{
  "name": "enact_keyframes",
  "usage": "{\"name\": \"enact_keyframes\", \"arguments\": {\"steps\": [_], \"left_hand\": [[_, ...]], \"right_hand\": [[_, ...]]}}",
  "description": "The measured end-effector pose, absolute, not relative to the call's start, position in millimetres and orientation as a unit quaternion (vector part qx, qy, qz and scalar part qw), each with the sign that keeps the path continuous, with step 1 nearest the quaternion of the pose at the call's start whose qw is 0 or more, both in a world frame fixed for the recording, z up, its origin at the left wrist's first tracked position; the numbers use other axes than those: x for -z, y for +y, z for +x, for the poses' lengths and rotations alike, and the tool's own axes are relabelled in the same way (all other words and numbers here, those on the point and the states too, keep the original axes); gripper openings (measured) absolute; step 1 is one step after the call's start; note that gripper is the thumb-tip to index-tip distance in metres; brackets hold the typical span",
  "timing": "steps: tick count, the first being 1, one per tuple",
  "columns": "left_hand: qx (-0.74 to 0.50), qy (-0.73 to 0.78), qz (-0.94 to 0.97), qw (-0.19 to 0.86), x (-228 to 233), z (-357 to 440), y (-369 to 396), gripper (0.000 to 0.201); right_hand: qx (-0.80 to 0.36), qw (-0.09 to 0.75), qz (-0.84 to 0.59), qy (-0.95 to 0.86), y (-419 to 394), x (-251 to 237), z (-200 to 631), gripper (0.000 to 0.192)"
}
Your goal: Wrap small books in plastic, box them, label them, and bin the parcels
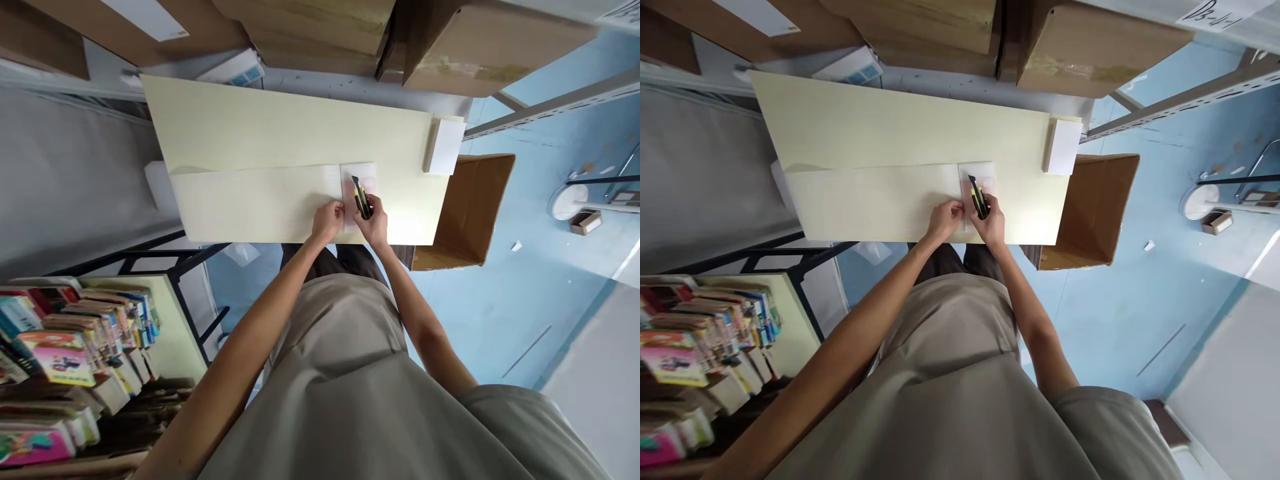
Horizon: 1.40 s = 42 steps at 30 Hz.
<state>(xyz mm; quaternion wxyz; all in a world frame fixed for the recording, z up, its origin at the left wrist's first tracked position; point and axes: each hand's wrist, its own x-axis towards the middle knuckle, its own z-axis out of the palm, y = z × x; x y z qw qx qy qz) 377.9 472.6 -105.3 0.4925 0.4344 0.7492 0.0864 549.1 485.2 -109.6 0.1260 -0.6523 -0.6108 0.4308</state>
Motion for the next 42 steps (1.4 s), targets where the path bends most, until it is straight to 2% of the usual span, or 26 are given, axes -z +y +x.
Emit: {"name": "enact_keyframes", "arguments": {"steps": [6,12,21,42], "left_hand": [[-0.104,0.706,0.606,0.35,106.5,337.0,493.8,0.053],[-0.063,0.625,0.692,0.356,114.4,310.6,511.5,0.066],[-0.055,0.618,0.703,0.346,110.7,307.4,511.6,0.062],[-0.044,0.606,0.705,0.366,111.5,301.7,520.0,0.064]], "right_hand": [[-0.396,0.061,-0.606,-0.687,500.7,106.7,526.2,0.063],[-0.33,-0.054,-0.599,-0.728,522.1,102.5,501.7,0.07],[-0.29,-0.136,-0.582,-0.747,532.4,94.1,481.7,0.077],[-0.28,-0.214,-0.574,-0.739,488.2,55.7,493.6,0.076]]}}
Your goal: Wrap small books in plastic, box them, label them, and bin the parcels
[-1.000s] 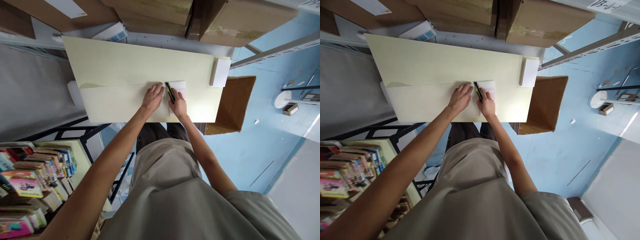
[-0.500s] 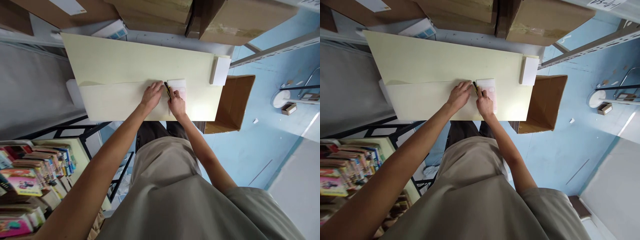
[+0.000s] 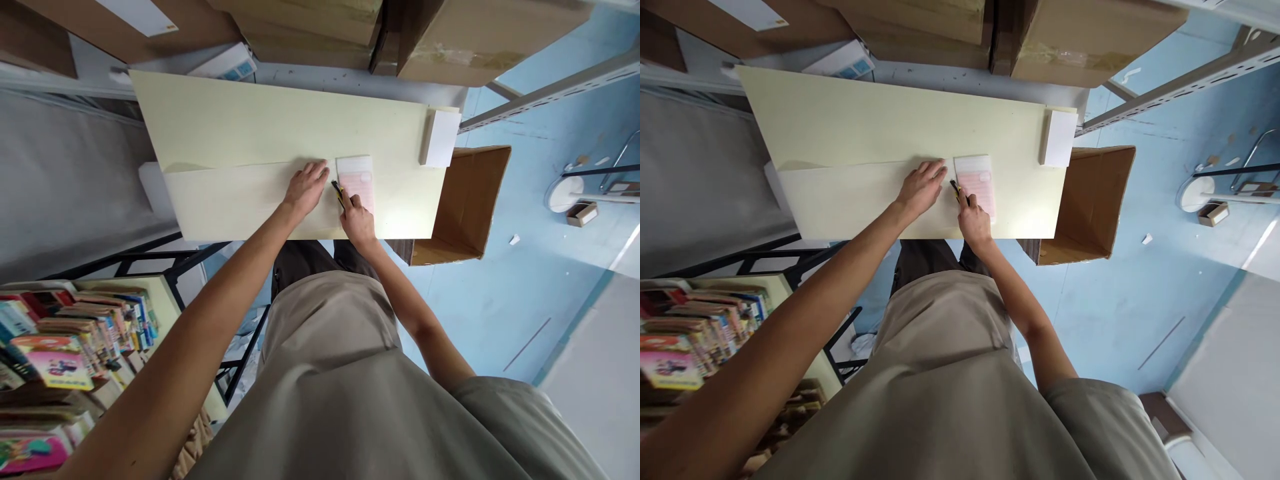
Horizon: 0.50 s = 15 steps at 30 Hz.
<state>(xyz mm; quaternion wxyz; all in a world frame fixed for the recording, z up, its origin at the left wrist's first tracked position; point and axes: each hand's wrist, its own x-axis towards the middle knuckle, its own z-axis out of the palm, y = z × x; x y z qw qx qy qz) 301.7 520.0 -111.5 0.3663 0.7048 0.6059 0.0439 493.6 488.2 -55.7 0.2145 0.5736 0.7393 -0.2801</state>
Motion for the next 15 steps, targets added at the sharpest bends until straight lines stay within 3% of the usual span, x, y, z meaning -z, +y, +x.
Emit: {"name": "enact_keyframes", "arguments": {"steps": [7,15], "left_hand": [[-0.089,0.601,0.69,0.394,117.7,299.1,521.2,0.062],[-0.045,0.585,0.708,0.393,112.2,298.9,523.9,0.073]], "right_hand": [[0.297,0.257,0.551,0.736,462.5,38.7,506.4,0.073],[0.309,0.308,0.506,0.744,427.9,30.3,529.9,0.075]]}}
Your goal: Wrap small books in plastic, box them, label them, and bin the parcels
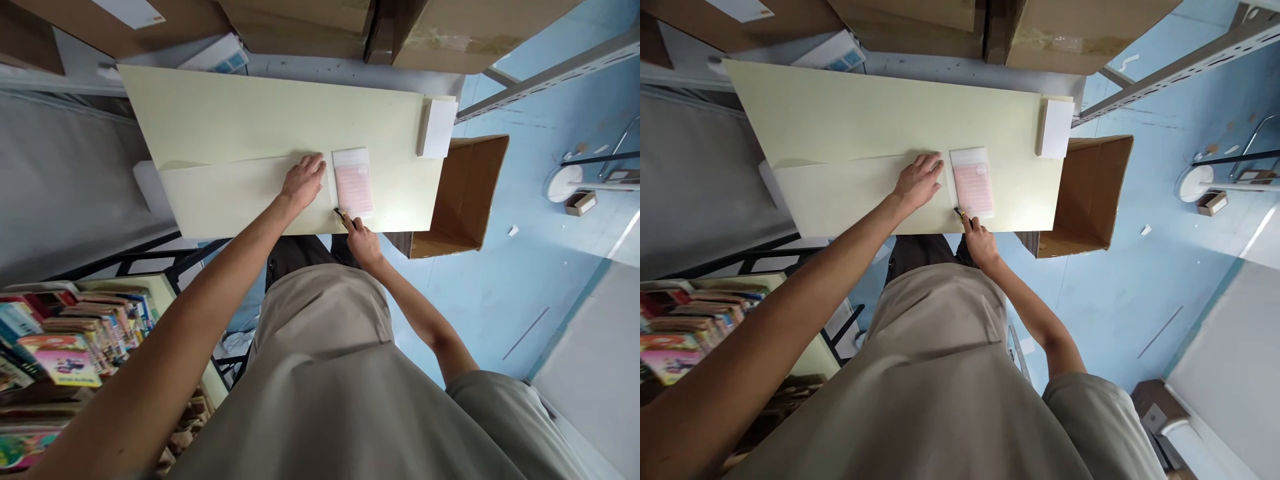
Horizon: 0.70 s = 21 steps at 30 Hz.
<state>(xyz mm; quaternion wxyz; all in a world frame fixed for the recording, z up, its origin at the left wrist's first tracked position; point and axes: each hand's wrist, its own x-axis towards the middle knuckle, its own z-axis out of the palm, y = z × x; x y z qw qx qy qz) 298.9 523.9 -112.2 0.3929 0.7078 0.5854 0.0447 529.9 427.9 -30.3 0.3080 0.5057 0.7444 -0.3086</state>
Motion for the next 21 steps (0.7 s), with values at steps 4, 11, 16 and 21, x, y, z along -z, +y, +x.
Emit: {"name": "enact_keyframes", "arguments": {"steps": [4,11,16,21], "left_hand": [[-0.045,0.58,0.716,0.385,118.4,299.2,523.7,0.077],[-0.066,0.602,0.693,0.391,124.7,304.8,515.8,0.068],[-0.128,0.662,0.635,0.376,83.4,308.2,510.0,0.058],[-0.258,0.685,0.607,0.31,0.4,321.7,533.3,0.032]], "right_hand": [[0.311,0.336,0.479,0.749,420.4,18.7,540.2,0.079],[0.373,0.296,0.508,0.718,427.0,-17.7,555.6,0.072],[0.388,0.094,0.585,0.706,451.8,-42.3,568.3,0.077],[0.363,-0.142,0.573,0.721,525.0,-83.3,550.2,0.062]]}}
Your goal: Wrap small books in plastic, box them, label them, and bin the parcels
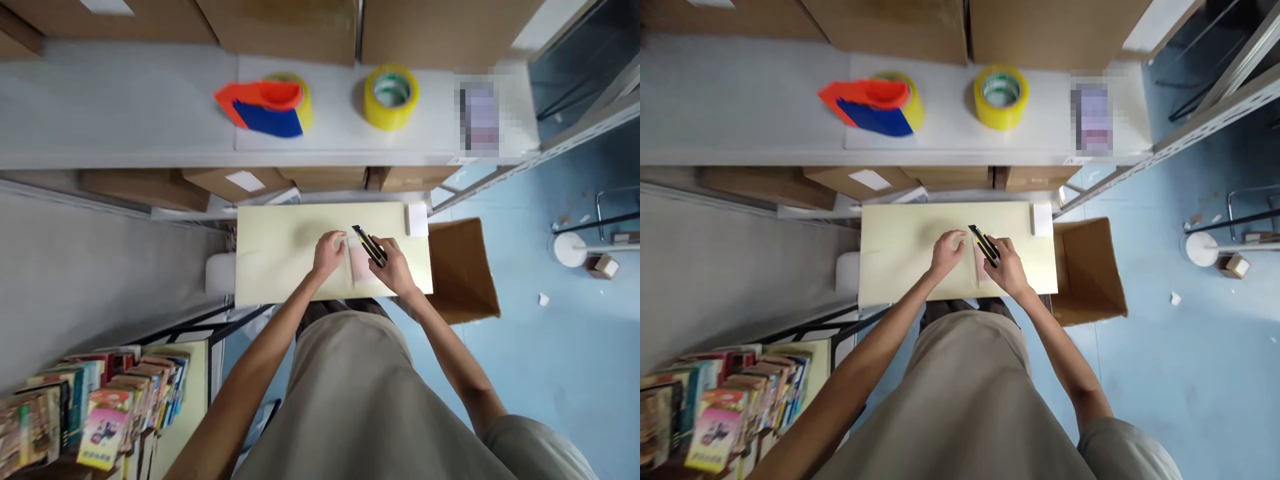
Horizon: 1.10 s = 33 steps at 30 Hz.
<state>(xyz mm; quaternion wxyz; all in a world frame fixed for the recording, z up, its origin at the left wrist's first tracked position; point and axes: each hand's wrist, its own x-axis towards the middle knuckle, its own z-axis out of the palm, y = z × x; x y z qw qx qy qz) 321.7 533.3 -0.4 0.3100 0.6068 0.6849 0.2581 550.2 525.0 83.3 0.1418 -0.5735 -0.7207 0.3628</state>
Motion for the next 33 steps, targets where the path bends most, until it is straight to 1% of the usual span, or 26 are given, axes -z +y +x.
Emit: {"name": "enact_keyframes", "arguments": {"steps": [3,5,7,9,10,12,17,21,23,25,27,29,31,33], "left_hand": [[-0.38,0.652,0.613,0.235,-60.0,328.9,567.9,0.026],[-0.431,0.639,0.608,0.192,-98.1,329.3,595.1,0.029],[-0.452,0.633,0.606,0.164,-128.3,325.8,620.0,0.04],[-0.45,0.635,0.609,0.149,-146.7,320.2,637.1,0.054],[-0.443,0.639,0.612,0.145,-151.1,317.6,641.5,0.058],[-0.427,0.644,0.617,0.148,-151.4,314.8,641.2,0.058],[-0.4,0.661,0.6,0.207,-120.6,328.3,609.0,0.042],[-0.326,0.695,0.581,0.27,-77.1,346.4,578.2,0.038],[-0.277,0.704,0.577,0.307,-49.8,351.5,559.4,0.037],[-0.228,0.708,0.574,0.343,-19.6,353.6,536.0,0.038],[-0.181,0.712,0.565,0.377,11.1,354.0,509.5,0.038],[-0.143,0.715,0.547,0.412,39.2,354.7,484.0,0.04],[-0.119,0.713,0.529,0.444,62.5,357.2,464.1,0.043],[-0.112,0.708,0.517,0.467,80.4,361.6,452.0,0.047]], "right_hand": [[-0.291,0.253,-0.558,-0.735,588.1,-125.9,519.0,0.048],[-0.241,0.295,-0.545,-0.747,633.5,-153.3,492.6,0.042],[-0.199,0.31,-0.533,-0.762,678.8,-172.4,465.2,0.041],[-0.165,0.299,-0.534,-0.773,720.3,-179.8,440.2,0.041],[-0.152,0.293,-0.538,-0.776,738.2,-179.5,429.4,0.041],[-0.137,0.285,-0.545,-0.777,766.3,-173.7,412.2,0.039],[-0.099,0.24,-0.573,-0.777,796.2,-156.0,390.0,0.033],[-0.096,0.211,-0.574,-0.785,796.2,-154.9,388.0,0.032],[-0.089,0.216,-0.56,-0.795,783.4,-154.1,395.7,0.035],[-0.077,0.238,-0.531,-0.81,758.1,-144.8,411.7,0.043],[-0.085,0.252,-0.5,-0.824,720.8,-120.5,436.2,0.052],[-0.13,0.226,-0.494,-0.83,674.4,-79.8,467.8,0.054],[-0.201,0.167,-0.52,-0.814,625.1,-29.4,502.7,0.045],[-0.281,0.072,-0.582,-0.76,581.6,19.3,535.1,0.04]]}}
